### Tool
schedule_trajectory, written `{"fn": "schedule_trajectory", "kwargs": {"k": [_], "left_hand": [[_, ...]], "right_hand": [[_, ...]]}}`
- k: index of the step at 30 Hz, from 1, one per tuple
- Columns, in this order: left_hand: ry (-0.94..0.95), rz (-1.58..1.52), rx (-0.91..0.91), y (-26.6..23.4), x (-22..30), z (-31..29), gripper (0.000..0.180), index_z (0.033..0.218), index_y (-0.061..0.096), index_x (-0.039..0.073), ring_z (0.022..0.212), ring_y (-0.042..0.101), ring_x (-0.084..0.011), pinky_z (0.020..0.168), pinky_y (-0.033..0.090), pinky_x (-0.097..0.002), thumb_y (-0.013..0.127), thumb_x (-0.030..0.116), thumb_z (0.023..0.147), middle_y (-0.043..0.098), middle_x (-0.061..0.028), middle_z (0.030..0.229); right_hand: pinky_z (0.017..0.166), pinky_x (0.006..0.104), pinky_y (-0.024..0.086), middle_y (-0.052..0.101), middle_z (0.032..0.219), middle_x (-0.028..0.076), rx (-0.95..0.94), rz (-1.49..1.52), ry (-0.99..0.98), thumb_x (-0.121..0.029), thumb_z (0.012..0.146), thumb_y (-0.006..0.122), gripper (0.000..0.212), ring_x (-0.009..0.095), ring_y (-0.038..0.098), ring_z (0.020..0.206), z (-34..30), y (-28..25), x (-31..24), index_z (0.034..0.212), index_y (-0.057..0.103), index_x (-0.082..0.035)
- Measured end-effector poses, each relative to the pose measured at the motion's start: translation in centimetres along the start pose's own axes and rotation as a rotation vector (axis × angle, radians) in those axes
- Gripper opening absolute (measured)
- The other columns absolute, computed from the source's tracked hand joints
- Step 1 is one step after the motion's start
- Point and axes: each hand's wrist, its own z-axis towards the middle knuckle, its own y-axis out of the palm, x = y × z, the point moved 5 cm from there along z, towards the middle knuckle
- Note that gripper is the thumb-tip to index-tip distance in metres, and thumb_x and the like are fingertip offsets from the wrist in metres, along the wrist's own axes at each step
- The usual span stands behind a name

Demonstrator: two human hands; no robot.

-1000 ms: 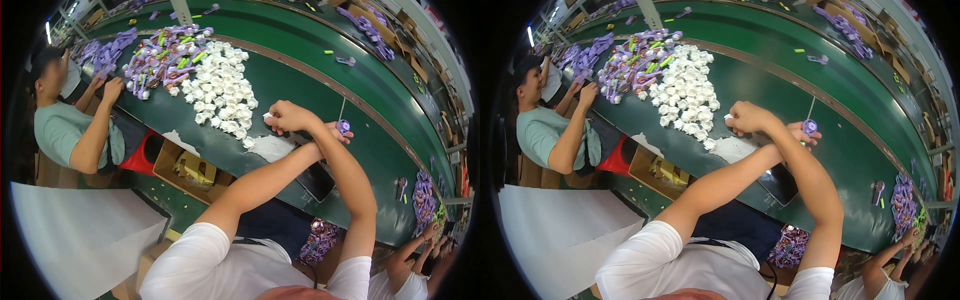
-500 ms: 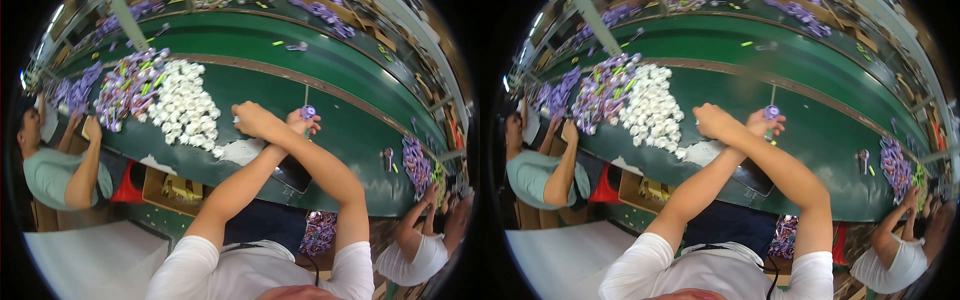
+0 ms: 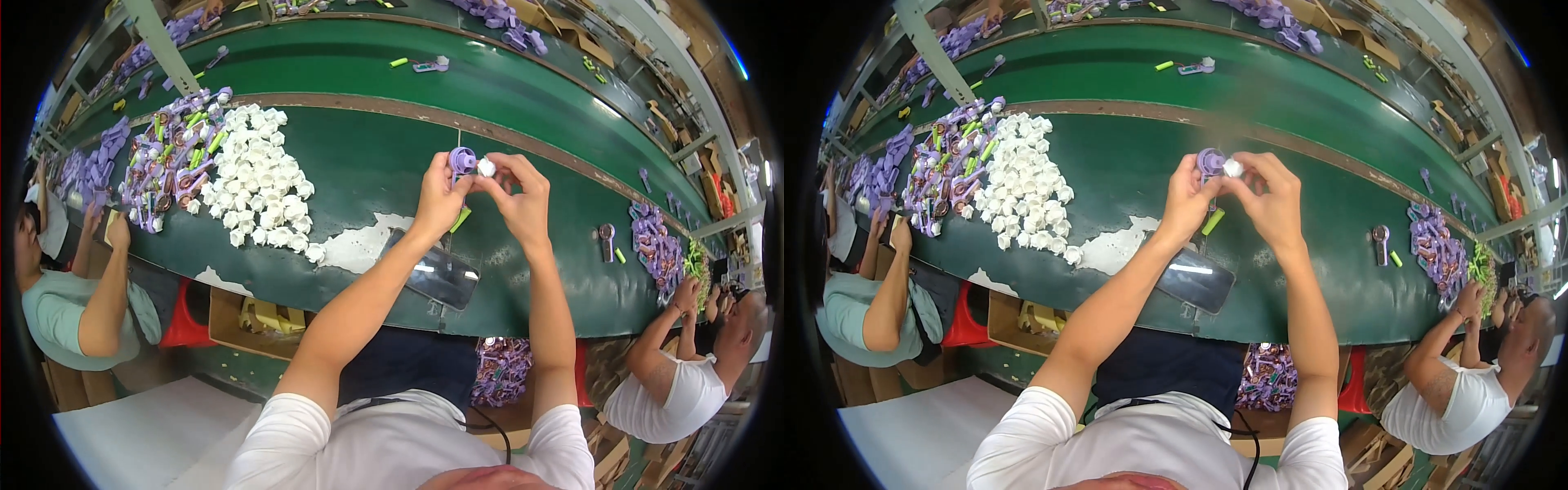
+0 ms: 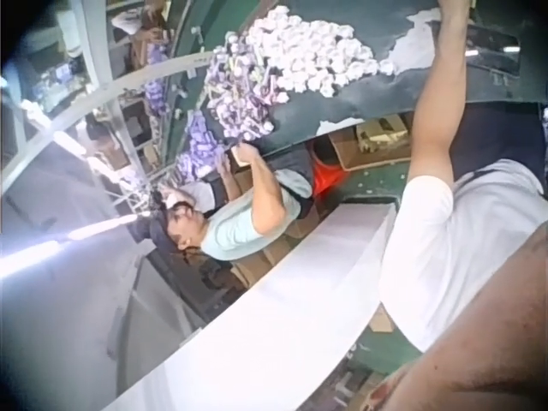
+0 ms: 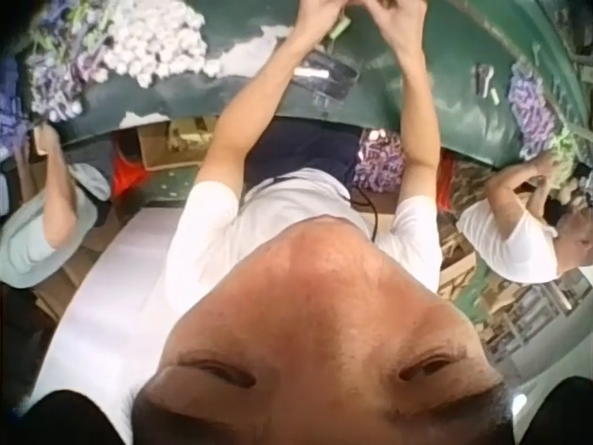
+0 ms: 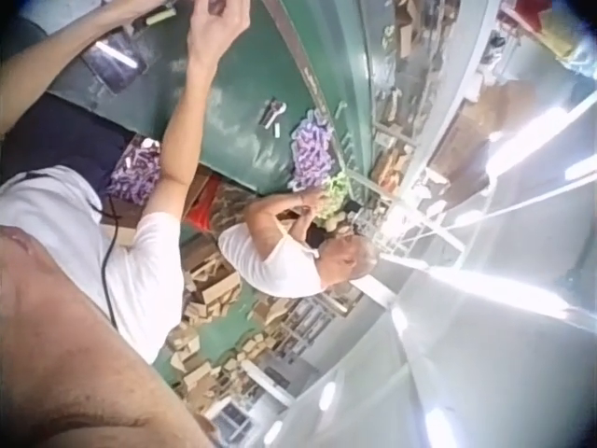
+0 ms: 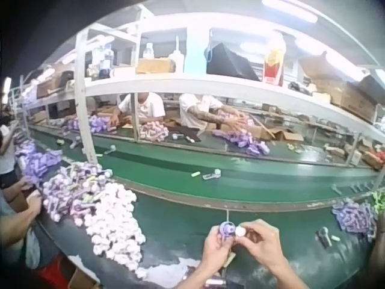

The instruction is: The person assembles small plastic toy components by hand, attaching plastic toy parts to a plastic base on an industrial production line.

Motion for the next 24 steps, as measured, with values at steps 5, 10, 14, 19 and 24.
{"fn": "schedule_trajectory", "kwargs": {"k": [5,10,14,19,24], "left_hand": [[0.161,0.203,-0.022,0.1,-0.7,-0.3,0.027,0.113,0.047,-0.002,0.092,0.062,-0.0142,0.083,0.052,-0.0276,0.055,-0.009,0.089,0.063,-0.0103,0.103],[0.138,0.368,-0.072,-0.3,0.3,-0.1,0.031,0.118,0.047,-0.002,0.102,0.057,-0.0133,0.089,0.046,-0.0269,0.059,-0.004,0.09,0.06,-0.0084,0.109],[0.083,0.216,-0.134,0.3,1.5,-0.2,0.037,0.117,0.052,-0.002,0.1,0.056,-0.014,0.086,0.046,-0.0271,0.068,0.005,0.085,0.059,-0.0079,0.106],[0.264,0.581,-0.075,-0.6,2.1,-0.2,0.039,0.122,0.054,-0.003,0.097,0.056,-0.0122,0.083,0.048,-0.0256,0.069,0.01,0.088,0.059,-0.0081,0.11],[0.128,0.277,0.007,0.2,1.3,-0.6,0.035,0.117,0.057,-0.003,0.085,0.057,-0.0094,0.068,0.046,-0.0222,0.07,0.012,0.088,0.059,-0.0059,0.104]], "right_hand": [[0.054,0.0239,0.042,0.064,0.084,0.004,-0.007,-0.002,-0.104,-0.003,0.071,0.079,0.029,0.009,0.054,0.066,0.2,0.8,0.1,0.099,0.069,-0.001],[0.054,0.025,0.042,0.064,0.086,0.005,0.007,-0.021,-0.119,0.0,0.07,0.079,0.03,0.011,0.053,0.065,0.0,1.4,0.5,0.098,0.069,-0.001],[0.054,0.0261,0.044,0.064,0.091,0.008,0.064,0.07,-0.089,0.003,0.069,0.077,0.029,0.013,0.056,0.065,-0.2,1.2,1.4,0.097,0.069,-0.001],[0.059,0.0274,0.049,0.064,0.096,0.009,-0.01,0.029,-0.158,0.005,0.071,0.075,0.032,0.014,0.059,0.069,-1.0,1.3,1.0,0.102,0.069,-0.003],[0.076,0.0252,0.052,0.06,0.108,0.008,-0.03,0.481,0.099,0.005,0.081,0.069,0.042,0.014,0.061,0.092,-1.7,1.0,2.7,0.122,0.062,-0.001]]}}
